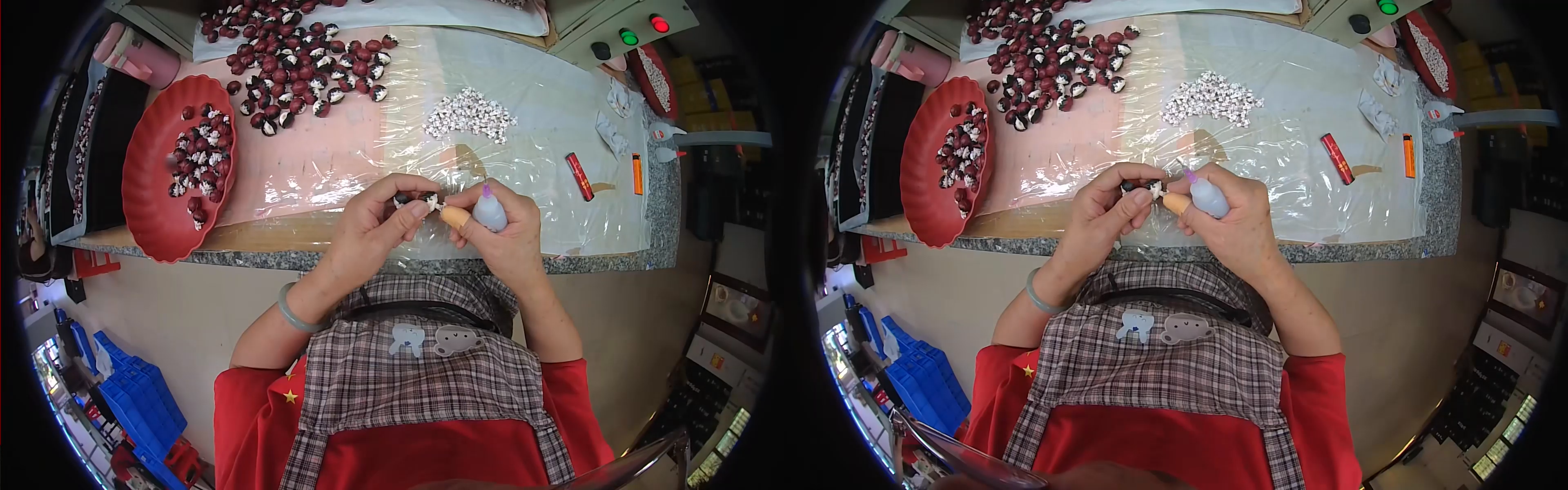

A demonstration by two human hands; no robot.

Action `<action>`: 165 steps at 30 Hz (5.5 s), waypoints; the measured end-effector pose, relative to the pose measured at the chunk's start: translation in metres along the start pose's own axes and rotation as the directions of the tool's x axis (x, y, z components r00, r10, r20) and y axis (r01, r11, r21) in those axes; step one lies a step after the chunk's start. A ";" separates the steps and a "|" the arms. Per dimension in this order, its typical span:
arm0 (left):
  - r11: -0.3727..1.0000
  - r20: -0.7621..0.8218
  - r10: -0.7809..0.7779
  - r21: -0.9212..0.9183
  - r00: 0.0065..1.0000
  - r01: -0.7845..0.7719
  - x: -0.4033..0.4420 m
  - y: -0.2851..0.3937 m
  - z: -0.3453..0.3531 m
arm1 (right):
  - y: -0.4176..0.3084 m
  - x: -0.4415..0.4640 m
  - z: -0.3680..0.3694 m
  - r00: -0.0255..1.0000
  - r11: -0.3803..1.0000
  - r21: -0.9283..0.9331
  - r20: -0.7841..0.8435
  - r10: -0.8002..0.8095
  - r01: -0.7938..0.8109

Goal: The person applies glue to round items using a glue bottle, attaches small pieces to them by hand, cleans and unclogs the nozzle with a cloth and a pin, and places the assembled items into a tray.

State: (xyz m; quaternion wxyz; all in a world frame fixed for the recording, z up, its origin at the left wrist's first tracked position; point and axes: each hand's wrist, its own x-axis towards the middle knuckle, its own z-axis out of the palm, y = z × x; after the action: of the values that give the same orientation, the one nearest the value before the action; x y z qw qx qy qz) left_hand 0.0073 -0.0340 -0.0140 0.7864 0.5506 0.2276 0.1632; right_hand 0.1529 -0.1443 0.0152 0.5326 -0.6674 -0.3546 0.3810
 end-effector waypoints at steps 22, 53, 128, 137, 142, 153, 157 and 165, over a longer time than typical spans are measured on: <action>0.785 -0.062 0.481 0.474 0.875 -0.398 -0.007 0.002 0.010 | 0.012 -0.012 0.014 0.959 0.957 -0.159 -0.109 -0.263 0.244; 0.790 -0.194 0.373 0.580 0.907 -0.201 0.067 0.046 -0.065 | 0.019 0.008 -0.002 0.995 0.988 0.152 -0.102 -0.004 0.020; 0.892 0.081 -0.193 -0.401 0.978 0.209 0.006 0.006 -0.007 | -0.014 -0.010 -0.021 0.714 0.612 -0.539 -0.027 -0.700 0.579; 0.882 0.085 -0.191 -0.423 0.978 0.209 0.005 0.006 -0.008 | -0.017 -0.010 -0.019 0.682 0.556 -0.561 0.022 -0.731 0.614; 0.874 0.087 -0.187 -0.440 0.978 0.206 0.006 0.004 -0.008 | -0.012 -0.008 -0.021 0.662 0.549 -0.556 0.004 -0.749 0.624; 0.864 0.097 -0.210 -0.447 0.973 0.232 0.006 0.003 -0.011 | -0.007 -0.006 -0.021 0.662 0.555 -0.540 0.005 -0.749 0.632; 0.856 0.101 -0.214 -0.460 0.972 0.236 0.006 0.003 -0.013 | -0.009 -0.008 -0.022 0.654 0.526 -0.579 0.017 -0.757 0.623; 0.860 0.100 -0.192 -0.461 0.976 0.216 0.006 0.006 -0.011 | -0.003 -0.010 -0.023 0.693 0.645 -0.480 -0.101 -0.714 0.594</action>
State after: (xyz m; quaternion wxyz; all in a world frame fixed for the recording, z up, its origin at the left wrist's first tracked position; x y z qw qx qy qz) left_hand 0.0062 -0.0199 -0.0129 0.9145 0.3207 0.2182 0.1152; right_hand 0.1686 -0.1629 0.0228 0.5263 -0.6344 -0.5657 -0.0226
